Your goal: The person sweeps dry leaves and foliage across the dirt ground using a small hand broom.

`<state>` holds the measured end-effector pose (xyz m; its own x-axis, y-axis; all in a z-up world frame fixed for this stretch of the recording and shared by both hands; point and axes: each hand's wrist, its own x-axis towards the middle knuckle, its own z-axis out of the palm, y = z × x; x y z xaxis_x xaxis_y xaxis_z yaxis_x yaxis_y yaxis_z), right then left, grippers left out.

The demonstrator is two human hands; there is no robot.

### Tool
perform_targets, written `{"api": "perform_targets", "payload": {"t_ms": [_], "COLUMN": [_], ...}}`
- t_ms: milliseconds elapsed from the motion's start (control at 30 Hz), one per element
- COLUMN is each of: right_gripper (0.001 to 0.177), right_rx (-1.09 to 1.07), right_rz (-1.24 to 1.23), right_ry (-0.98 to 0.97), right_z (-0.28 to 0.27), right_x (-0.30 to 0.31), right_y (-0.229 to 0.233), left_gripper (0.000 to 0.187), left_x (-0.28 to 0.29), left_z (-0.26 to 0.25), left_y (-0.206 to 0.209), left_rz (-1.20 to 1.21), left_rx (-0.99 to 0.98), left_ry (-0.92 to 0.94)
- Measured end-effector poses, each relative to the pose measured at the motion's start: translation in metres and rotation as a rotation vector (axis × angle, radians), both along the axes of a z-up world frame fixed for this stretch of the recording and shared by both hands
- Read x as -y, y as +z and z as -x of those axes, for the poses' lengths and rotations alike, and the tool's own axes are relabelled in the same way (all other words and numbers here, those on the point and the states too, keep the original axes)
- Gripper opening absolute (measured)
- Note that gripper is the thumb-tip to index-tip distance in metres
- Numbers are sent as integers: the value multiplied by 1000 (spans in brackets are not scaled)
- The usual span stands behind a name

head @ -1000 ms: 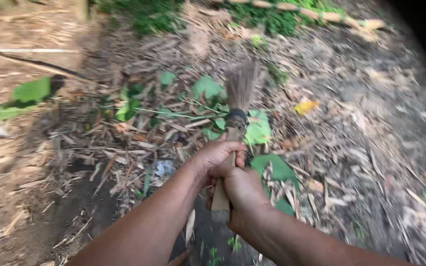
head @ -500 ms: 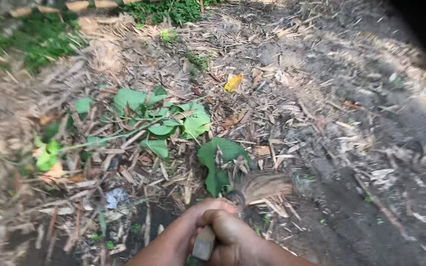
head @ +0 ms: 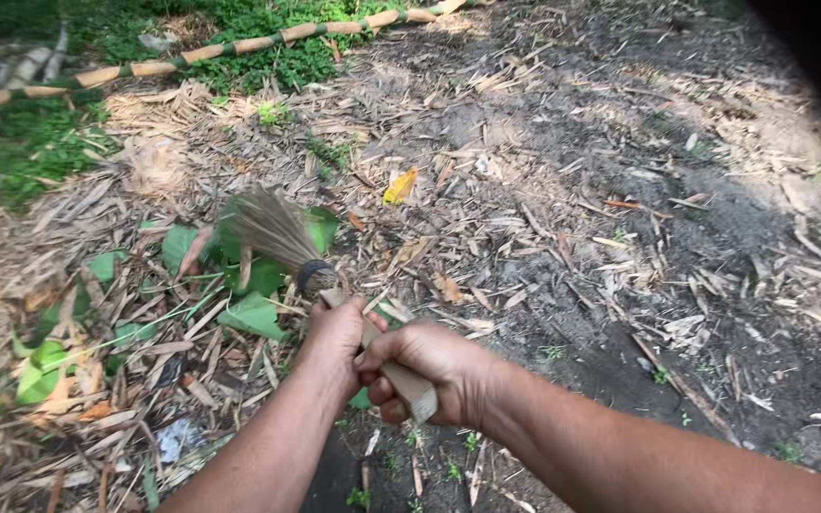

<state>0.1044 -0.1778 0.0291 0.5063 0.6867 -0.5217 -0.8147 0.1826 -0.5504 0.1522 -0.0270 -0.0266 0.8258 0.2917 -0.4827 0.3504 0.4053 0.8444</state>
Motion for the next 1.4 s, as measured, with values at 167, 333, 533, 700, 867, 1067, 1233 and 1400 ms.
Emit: {"api": "perform_targets", "payload": {"t_ms": [167, 333, 533, 700, 867, 1067, 1233, 1400], "right_gripper": [14, 22, 20, 10, 9, 12, 17, 16], "right_rx": [28, -102, -279, -288, -192, -25, 113, -12], "right_rz": [214, 365, 363, 225, 268, 301, 370, 355], "right_ry": [-321, -672, -907, -560, -356, -273, -287, -722], "right_z": [36, 55, 32, 7, -34, -45, -22, 17], "right_x": [28, 43, 39, 7, -42, -23, -4, -15], "right_y": [27, 12, -46, -95, -79, -27, 7, 8], "left_gripper": [21, 16, 17, 16, 15, 17, 20, 25], "left_x": [60, 130, 172, 108, 32, 13, 27, 60], "left_z": [-2, -11, -37, -61, -81, -76, -60, -49], "left_y": [-2, -49, -151, -195, -166, -75, -28, -26], "left_rz": [150, 106, 123, 155, 125, 136, 253, 74], "left_rx": [-166, -241, -268, -300, -292, -227, -97, -180], "left_ry": [-353, -947, -1262, -1130, -797, -372, -274, -692]}}
